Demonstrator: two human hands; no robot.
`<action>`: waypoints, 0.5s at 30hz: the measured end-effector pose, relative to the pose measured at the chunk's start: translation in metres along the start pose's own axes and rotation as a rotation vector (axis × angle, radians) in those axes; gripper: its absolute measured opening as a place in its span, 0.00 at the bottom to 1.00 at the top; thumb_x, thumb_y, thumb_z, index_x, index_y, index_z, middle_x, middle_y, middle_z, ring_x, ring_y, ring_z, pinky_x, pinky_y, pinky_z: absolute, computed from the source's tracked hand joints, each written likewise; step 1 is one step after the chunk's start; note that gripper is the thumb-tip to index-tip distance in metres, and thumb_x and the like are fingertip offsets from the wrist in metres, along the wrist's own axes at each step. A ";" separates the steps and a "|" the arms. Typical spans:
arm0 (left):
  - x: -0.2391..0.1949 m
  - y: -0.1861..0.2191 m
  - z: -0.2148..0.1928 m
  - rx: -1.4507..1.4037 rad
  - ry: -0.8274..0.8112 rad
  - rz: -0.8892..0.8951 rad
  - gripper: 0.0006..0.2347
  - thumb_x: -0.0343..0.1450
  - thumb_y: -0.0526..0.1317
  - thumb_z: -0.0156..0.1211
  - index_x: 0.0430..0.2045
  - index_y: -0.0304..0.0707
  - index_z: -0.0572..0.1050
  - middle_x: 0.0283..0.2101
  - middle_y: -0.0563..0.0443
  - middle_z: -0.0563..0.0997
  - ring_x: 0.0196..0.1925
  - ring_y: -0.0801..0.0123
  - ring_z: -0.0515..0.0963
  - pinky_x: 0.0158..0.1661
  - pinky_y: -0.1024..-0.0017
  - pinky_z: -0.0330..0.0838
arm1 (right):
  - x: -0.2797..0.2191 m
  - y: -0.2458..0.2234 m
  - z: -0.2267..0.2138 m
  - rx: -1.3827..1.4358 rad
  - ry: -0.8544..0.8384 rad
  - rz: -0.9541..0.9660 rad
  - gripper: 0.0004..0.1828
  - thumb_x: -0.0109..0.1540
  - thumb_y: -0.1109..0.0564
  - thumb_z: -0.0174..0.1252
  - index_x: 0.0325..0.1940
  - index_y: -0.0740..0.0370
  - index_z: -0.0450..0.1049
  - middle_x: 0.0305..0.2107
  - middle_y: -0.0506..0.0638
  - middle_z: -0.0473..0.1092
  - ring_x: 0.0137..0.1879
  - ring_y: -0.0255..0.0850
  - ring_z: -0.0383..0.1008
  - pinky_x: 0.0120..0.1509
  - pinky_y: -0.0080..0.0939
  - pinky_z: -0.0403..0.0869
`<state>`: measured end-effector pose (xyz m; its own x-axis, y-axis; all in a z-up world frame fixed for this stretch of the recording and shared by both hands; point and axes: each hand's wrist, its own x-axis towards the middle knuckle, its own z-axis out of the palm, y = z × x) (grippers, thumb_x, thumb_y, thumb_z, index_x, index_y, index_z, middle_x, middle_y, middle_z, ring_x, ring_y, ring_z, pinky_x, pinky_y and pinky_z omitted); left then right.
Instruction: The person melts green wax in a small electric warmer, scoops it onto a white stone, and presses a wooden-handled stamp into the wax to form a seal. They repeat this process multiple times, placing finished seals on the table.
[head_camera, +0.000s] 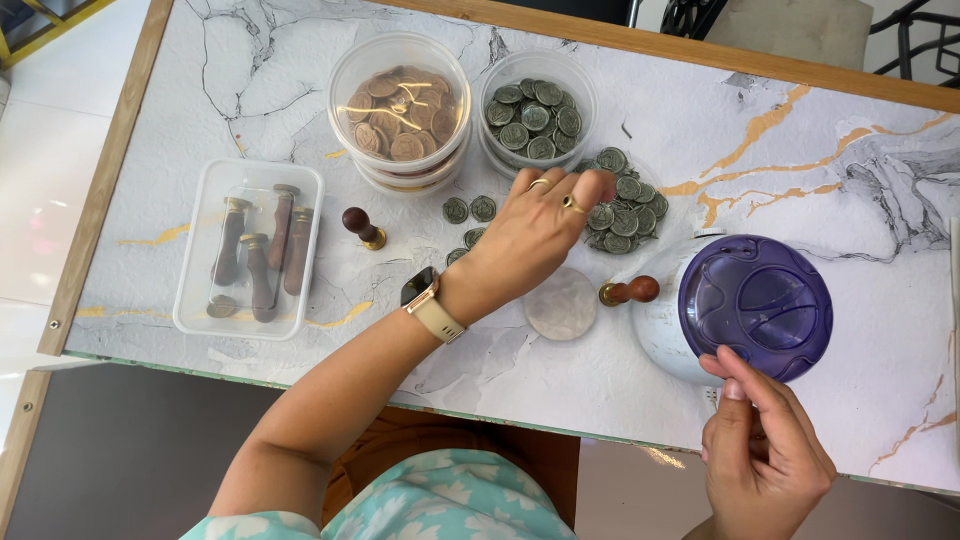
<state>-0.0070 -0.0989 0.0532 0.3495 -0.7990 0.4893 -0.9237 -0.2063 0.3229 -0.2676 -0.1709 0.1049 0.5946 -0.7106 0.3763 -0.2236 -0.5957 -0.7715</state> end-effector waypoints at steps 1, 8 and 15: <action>0.006 0.000 0.001 0.001 0.000 0.004 0.12 0.70 0.25 0.43 0.44 0.41 0.62 0.33 0.51 0.75 0.36 0.57 0.70 0.42 0.63 0.58 | 0.000 -0.001 0.000 0.001 0.004 0.000 0.11 0.74 0.72 0.50 0.58 0.74 0.76 0.46 0.63 0.76 0.17 0.35 0.56 0.25 0.29 0.58; 0.045 -0.009 0.017 0.134 -0.046 0.170 0.19 0.66 0.25 0.50 0.50 0.43 0.62 0.20 0.59 0.71 0.31 0.56 0.72 0.42 0.60 0.55 | -0.001 0.002 -0.004 -0.016 -0.004 0.020 0.12 0.73 0.72 0.50 0.57 0.73 0.76 0.44 0.61 0.77 0.18 0.34 0.56 0.26 0.29 0.59; 0.045 -0.019 0.018 0.245 -0.084 0.210 0.27 0.61 0.25 0.59 0.53 0.49 0.61 0.17 0.60 0.74 0.39 0.57 0.75 0.44 0.55 0.56 | -0.002 0.004 -0.003 -0.045 -0.019 -0.018 0.12 0.72 0.72 0.51 0.56 0.71 0.77 0.43 0.59 0.78 0.22 0.33 0.58 0.29 0.29 0.59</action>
<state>0.0234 -0.1416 0.0545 0.1430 -0.8802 0.4526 -0.9880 -0.1539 0.0129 -0.2721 -0.1733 0.1027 0.6130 -0.6929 0.3795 -0.2470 -0.6244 -0.7411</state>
